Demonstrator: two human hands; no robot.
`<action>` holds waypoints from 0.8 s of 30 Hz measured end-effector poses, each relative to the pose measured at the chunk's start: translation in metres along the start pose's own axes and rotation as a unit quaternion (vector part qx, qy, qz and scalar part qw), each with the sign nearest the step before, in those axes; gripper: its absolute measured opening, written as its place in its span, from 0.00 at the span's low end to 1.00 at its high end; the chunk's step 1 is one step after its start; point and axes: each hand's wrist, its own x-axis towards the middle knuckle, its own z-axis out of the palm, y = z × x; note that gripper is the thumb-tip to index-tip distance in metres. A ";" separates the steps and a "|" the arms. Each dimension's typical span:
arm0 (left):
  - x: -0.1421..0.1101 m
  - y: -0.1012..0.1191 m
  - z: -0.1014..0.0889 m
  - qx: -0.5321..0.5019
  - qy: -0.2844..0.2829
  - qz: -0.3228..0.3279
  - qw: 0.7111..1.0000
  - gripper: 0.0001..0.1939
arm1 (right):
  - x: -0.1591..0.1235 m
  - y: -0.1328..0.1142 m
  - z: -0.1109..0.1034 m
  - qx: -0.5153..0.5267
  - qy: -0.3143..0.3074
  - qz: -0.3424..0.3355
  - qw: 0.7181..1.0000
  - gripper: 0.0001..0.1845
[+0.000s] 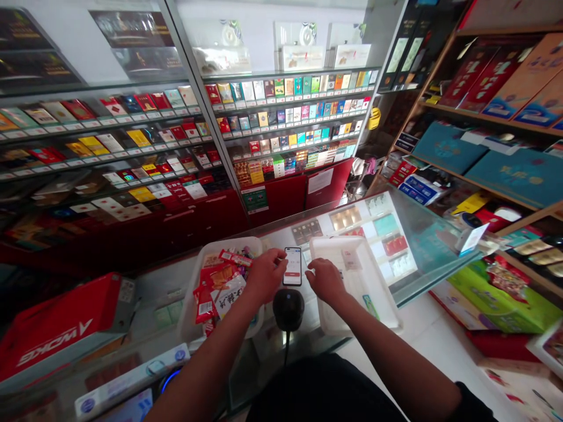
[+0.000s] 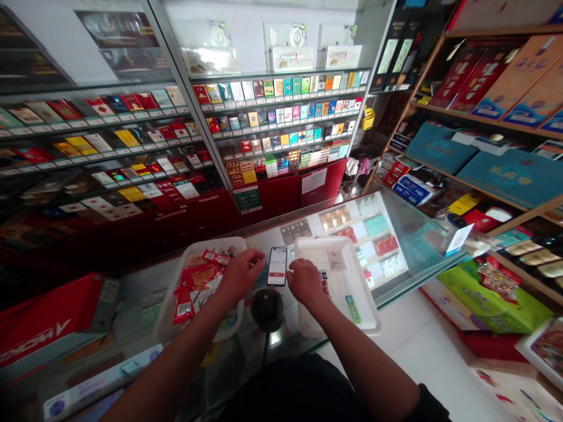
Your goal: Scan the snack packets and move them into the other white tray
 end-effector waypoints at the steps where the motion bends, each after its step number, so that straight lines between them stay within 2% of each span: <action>1: -0.002 0.006 0.009 -0.006 -0.017 0.005 1.000 0.08 | -0.004 0.006 0.001 0.002 -0.009 0.011 1.000 0.10; 4: -0.010 0.022 0.036 -0.022 -0.072 0.015 0.997 0.08 | -0.014 0.021 0.004 0.016 -0.021 0.034 0.999 0.12; 7: -0.016 0.034 0.064 -0.038 -0.109 0.021 0.993 0.09 | -0.020 0.032 0.006 0.027 -0.008 0.040 0.999 0.12; 10: -0.020 0.043 0.089 -0.043 -0.140 0.017 0.989 0.11 | -0.021 0.041 0.007 0.027 -0.029 0.049 0.998 0.11; 14: -0.020 0.050 0.115 -0.038 -0.156 0.015 0.987 0.13 | -0.020 0.057 0.011 0.049 -0.068 0.032 0.996 0.13; 17: -0.020 0.053 0.128 -0.028 -0.144 0.010 0.989 0.13 | -0.022 0.068 0.014 0.064 -0.076 0.032 0.995 0.14; 21: -0.018 0.052 0.147 -0.034 -0.157 -0.027 0.987 0.13 | -0.028 0.082 0.016 0.075 -0.075 0.032 0.994 0.14; 24: -0.016 0.051 0.164 -0.119 -0.194 -0.094 0.969 0.13 | -0.032 0.090 0.017 0.070 -0.066 0.043 0.994 0.12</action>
